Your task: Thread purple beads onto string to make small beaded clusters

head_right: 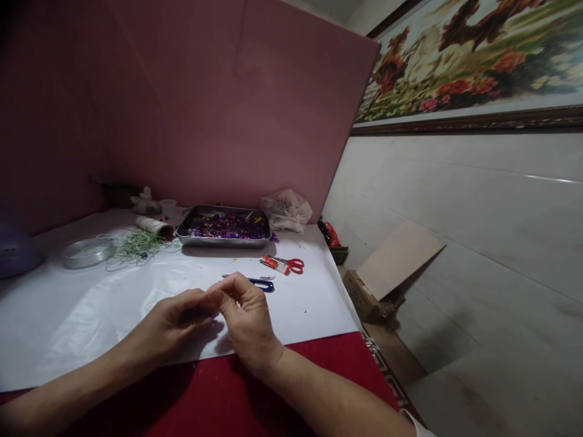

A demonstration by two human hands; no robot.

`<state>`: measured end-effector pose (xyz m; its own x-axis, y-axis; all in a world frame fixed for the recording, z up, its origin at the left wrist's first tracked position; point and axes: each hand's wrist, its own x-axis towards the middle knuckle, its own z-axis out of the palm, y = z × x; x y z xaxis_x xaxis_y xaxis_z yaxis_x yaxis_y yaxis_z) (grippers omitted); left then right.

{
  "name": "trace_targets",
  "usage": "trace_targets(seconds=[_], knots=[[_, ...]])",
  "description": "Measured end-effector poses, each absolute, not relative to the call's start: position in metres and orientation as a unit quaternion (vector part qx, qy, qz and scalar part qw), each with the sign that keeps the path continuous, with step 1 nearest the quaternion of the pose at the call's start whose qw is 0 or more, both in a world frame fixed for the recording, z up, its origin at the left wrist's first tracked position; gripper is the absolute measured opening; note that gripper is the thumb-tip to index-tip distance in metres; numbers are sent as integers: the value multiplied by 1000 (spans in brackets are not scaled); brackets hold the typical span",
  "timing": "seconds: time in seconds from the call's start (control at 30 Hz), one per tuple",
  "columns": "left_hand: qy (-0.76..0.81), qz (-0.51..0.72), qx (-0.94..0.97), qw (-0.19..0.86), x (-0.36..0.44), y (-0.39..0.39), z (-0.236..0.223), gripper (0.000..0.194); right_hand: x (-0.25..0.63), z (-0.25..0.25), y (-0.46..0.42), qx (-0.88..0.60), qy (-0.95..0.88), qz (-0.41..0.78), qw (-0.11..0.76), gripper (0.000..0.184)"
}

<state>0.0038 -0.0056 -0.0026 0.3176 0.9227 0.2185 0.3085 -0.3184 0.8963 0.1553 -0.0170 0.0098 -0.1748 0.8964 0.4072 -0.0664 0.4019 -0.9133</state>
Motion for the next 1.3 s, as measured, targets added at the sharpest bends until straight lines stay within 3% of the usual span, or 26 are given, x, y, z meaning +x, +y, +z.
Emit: trace_targets(seconds=[0.17,0.53,0.77,0.9,1.07,1.3], knots=[[400,384,761,337,3,-4,-6,15,158,13,-12,-305,-580,524,544,27],[378,392,784,297,1,-9,-9,18,160,16,-25,-334,-635,392,575,20],[443,415,746,274,-2,-8,-9,8,165,11,-18,-364,-698,353,506,21],[518,435,687,264,-5,-6,-3,30,165,5,-15,-376,-710,341,488,20],[580,451,622,270,-12,3,10,17,166,0,-15,-385,-716,334,478,20],[550,341,728,228,0,12,9,33,166,-3,-15,-387,-714,335,477,20]])
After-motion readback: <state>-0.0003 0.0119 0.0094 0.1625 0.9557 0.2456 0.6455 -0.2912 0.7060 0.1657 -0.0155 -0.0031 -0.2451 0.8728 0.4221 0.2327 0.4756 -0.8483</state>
